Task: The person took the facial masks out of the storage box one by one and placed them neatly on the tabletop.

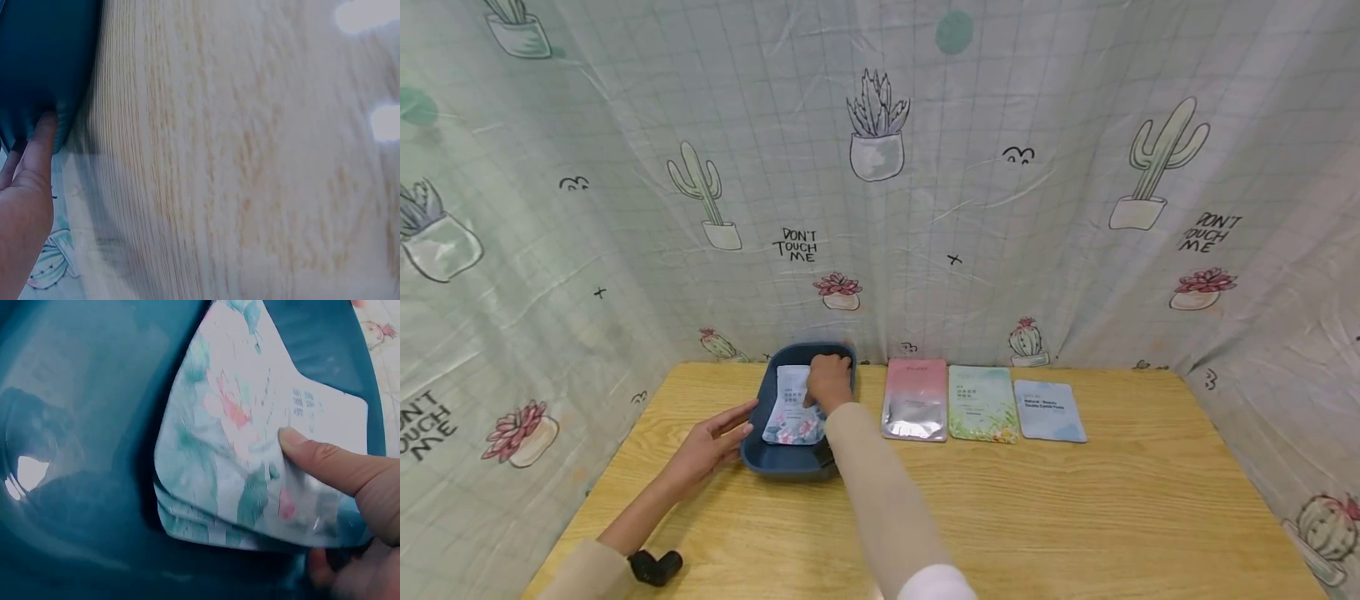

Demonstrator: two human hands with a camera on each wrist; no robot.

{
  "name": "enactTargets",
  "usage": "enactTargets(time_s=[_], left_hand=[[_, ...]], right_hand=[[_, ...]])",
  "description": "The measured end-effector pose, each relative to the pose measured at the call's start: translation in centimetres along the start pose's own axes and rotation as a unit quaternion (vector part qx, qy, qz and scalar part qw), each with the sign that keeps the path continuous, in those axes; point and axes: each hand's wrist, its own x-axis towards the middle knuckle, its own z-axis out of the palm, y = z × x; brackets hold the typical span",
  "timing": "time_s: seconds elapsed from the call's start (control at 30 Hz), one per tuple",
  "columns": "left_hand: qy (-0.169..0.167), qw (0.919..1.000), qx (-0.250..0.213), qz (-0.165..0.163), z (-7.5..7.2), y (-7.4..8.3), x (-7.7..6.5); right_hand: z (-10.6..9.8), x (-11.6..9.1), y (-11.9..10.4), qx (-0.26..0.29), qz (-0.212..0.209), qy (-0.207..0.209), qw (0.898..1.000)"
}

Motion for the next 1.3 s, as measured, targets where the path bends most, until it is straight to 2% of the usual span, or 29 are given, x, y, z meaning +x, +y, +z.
enactTargets(time_s=[0.2, 0.3, 0.37, 0.47, 0.57, 0.63, 0.7, 0.73, 0.8, 0.93, 0.97, 1.03, 1.1, 1.17, 1.27, 1.3], left_hand=[[0.0, 1.0, -0.005, -0.006, 0.1, 0.0, 0.0], [0.002, 1.0, -0.003, -0.009, 0.2, 0.0, 0.0], [0.005, 0.9999, 0.0, -0.011, 0.2, 0.1, 0.0], [0.009, 0.9998, 0.002, -0.018, 0.3, 0.0, -0.1], [0.009, 0.9997, 0.006, -0.021, 0.3, -0.1, -0.3], [0.009, 0.9998, 0.007, -0.019, 0.2, -0.1, -0.3], [0.009, 0.9998, 0.008, -0.015, 0.2, 0.0, -0.3], [0.008, 0.9998, 0.007, -0.013, 0.1, 0.0, -0.2], [0.005, 0.9999, 0.008, -0.01, 0.1, 0.1, -0.2], [0.0, 1.0, 0.007, -0.006, 0.2, 0.1, -0.1], [-0.002, 1.0, 0.008, -0.005, 0.3, 0.1, 0.0], [-0.002, 0.9999, 0.009, -0.005, 0.3, 0.2, 0.0], [0.001, 0.9999, 0.013, -0.006, 0.4, 0.3, 0.1], [0.003, 0.9998, 0.02, -0.009, 0.4, 0.5, 0.1], [0.01, 0.9996, 0.023, -0.013, 0.4, 0.6, 0.0], [0.012, 0.9996, 0.023, -0.015, 0.4, 0.6, 0.0]], right_hand=[[-1.4, -0.1, 0.6, 0.034, -0.048, -0.016, 0.998], [-2.2, -0.8, 0.9, 0.111, -0.047, -0.019, 0.993], [-2.5, -1.4, 1.1, 0.185, -0.032, -0.026, 0.982], [-2.5, -2.1, 1.5, 0.275, -0.004, -0.035, 0.961], [-2.4, -2.5, 1.6, 0.327, 0.003, -0.014, 0.945], [-2.3, -2.8, 1.6, 0.356, -0.006, 0.003, 0.934], [-2.3, -3.0, 1.6, 0.398, -0.014, 0.006, 0.917], [-2.2, -3.1, 1.6, 0.424, -0.015, -0.002, 0.905], [-2.1, -3.4, 1.6, 0.49, -0.01, -0.043, 0.871], [-1.7, -3.7, 1.8, 0.595, 0.012, -0.148, 0.79], [-1.8, -3.8, 1.8, 0.61, 0.013, -0.171, 0.774], [-1.7, -3.9, 1.9, 0.627, 0.008, -0.204, 0.752], [-1.7, -4.0, 2.0, 0.637, 0.008, -0.225, 0.737], [-1.8, -4.3, 2.0, 0.638, 0.009, -0.239, 0.732], [-1.9, -4.6, 2.2, 0.635, 0.012, -0.245, 0.733], [-1.9, -4.7, 2.3, 0.631, 0.009, -0.243, 0.737]])
